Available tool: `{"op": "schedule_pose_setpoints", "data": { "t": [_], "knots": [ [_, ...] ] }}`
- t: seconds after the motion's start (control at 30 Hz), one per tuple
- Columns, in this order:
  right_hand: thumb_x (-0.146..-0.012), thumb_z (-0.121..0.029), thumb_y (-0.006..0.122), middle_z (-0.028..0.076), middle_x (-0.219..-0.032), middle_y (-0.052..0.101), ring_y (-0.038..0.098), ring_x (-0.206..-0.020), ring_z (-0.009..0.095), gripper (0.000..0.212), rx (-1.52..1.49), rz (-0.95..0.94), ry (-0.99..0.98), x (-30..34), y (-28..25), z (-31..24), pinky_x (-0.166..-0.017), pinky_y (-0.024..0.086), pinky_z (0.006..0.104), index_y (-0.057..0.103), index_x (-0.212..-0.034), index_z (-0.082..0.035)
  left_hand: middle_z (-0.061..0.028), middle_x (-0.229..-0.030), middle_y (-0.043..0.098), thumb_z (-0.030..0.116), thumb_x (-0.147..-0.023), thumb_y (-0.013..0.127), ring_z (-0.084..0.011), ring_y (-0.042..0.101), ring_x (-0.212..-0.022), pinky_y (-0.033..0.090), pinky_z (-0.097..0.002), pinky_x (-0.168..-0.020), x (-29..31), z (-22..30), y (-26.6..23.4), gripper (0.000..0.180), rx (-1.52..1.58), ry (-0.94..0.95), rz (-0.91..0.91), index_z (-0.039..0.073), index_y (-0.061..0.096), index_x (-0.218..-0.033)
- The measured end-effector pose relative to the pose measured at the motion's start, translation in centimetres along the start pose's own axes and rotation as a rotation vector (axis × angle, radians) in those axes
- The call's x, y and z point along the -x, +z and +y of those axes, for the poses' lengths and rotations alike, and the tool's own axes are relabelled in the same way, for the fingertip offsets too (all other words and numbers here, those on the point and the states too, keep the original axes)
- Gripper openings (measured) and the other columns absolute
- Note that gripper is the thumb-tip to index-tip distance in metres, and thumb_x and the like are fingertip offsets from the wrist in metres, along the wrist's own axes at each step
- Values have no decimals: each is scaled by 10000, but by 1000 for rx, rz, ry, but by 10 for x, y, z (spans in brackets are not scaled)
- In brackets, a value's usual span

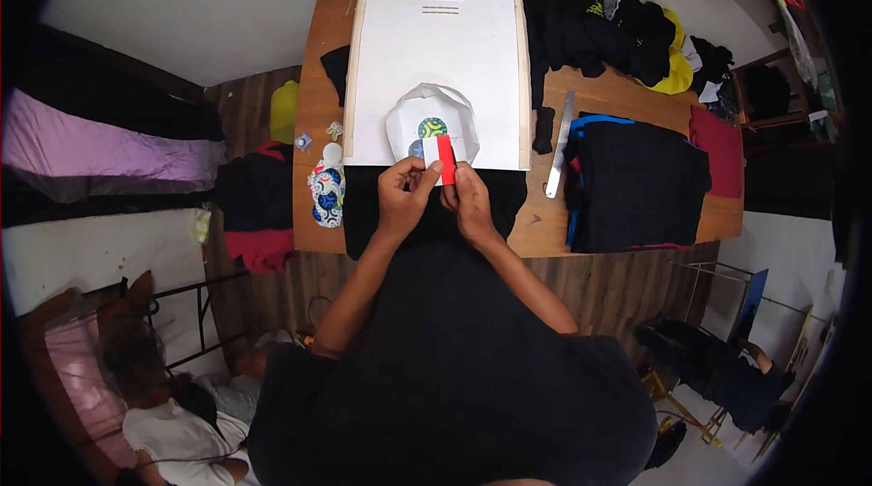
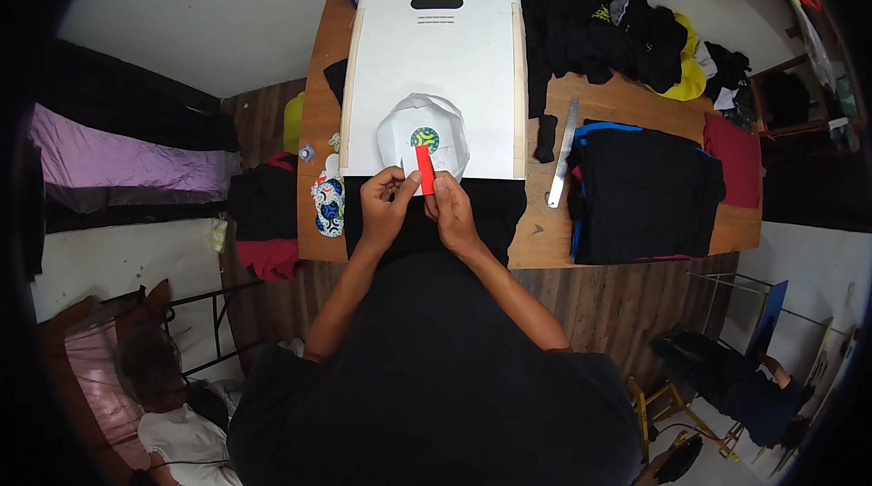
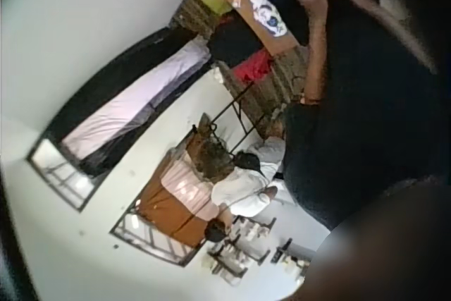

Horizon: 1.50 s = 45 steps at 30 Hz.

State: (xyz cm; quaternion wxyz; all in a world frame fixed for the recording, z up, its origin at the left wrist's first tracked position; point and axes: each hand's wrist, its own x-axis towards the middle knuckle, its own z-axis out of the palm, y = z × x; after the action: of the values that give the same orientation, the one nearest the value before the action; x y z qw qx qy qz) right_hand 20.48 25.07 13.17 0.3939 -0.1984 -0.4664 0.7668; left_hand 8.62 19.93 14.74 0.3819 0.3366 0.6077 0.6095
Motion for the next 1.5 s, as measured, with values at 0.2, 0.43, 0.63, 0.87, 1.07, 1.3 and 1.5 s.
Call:
{"op": "schedule_pose_setpoints", "data": {
  "t": [0.2, 0.43, 0.63, 0.87, 1.07, 1.3, 1.5],
  "knots": [
    [-1057, -319, 346, -30, -618, 358, 320, -522, 58, 336, 12, 10, 10, 0, 1, -2, -494, 299, 221, 518, -971, -43, 83, -658, 499, 67, -902, 663, 25, 397, -597, 297, -170, -525, 1, 3, 2, 184, 2, -26, -3, 24, 585, -740],
    [-1048, -372, 355, -35, -593, 339, 306, -499, 64, 377, 52, 45, 78, 0, 2, -1, -482, 290, 227, 518, -993, -37, 84, -655, 491, 65, -899, 665, 24, 392, -595, 292, -171, -521, 2, 5, 3, 192, 14, 52, 41, 25, 579, -733],
    [-1048, -370, 357, -37, -590, 333, 290, -486, 64, 366, 61, 60, 50, 0, 4, 0, -474, 280, 225, 514, -973, -48, 84, -657, 491, 57, -897, 667, 23, 393, -595, 297, -167, -524, 4, 6, 4, 190, 23, 80, 39, 25, 575, -733],
    [-1054, -351, 342, -37, -600, 342, 299, -500, 57, 355, 45, 61, 55, 0, 3, -1, -477, 287, 223, 514, -963, -53, 81, -657, 495, 60, -896, 669, 23, 396, -593, 297, -169, -520, 4, 5, 5, 193, 39, 58, 36, 26, 575, -732],
    [-1058, -324, 340, -39, -610, 353, 314, -515, 50, 340, 40, 63, 66, 1, 2, -1, -482, 293, 220, 523, -973, -51, 88, -639, 479, 65, -895, 672, 24, 375, -576, 273, -176, -506, 4, 4, 4, 218, -6, 87, 39, 30, 569, -706],
    [-1052, -364, 344, -35, -591, 340, 294, -491, 60, 351, 38, 44, -11, -1, 3, 1, -474, 285, 223, 485, -909, -76, 89, -627, 470, 73, -892, 678, 23, 362, -565, 262, -179, -497, 5, 2, 4, 220, -16, -2, 10, 29, 574, -703],
    [-1058, -322, 342, -43, -612, 358, 307, -515, 46, 342, -12, 51, -26, -2, 2, 7, -483, 290, 218, 533, -989, -47, 83, -610, 478, 76, -890, 682, 23, 367, -547, 268, -176, -490, 5, -2, 4, 199, -56, -15, 41, 17, 598, -720]
  ]
}}
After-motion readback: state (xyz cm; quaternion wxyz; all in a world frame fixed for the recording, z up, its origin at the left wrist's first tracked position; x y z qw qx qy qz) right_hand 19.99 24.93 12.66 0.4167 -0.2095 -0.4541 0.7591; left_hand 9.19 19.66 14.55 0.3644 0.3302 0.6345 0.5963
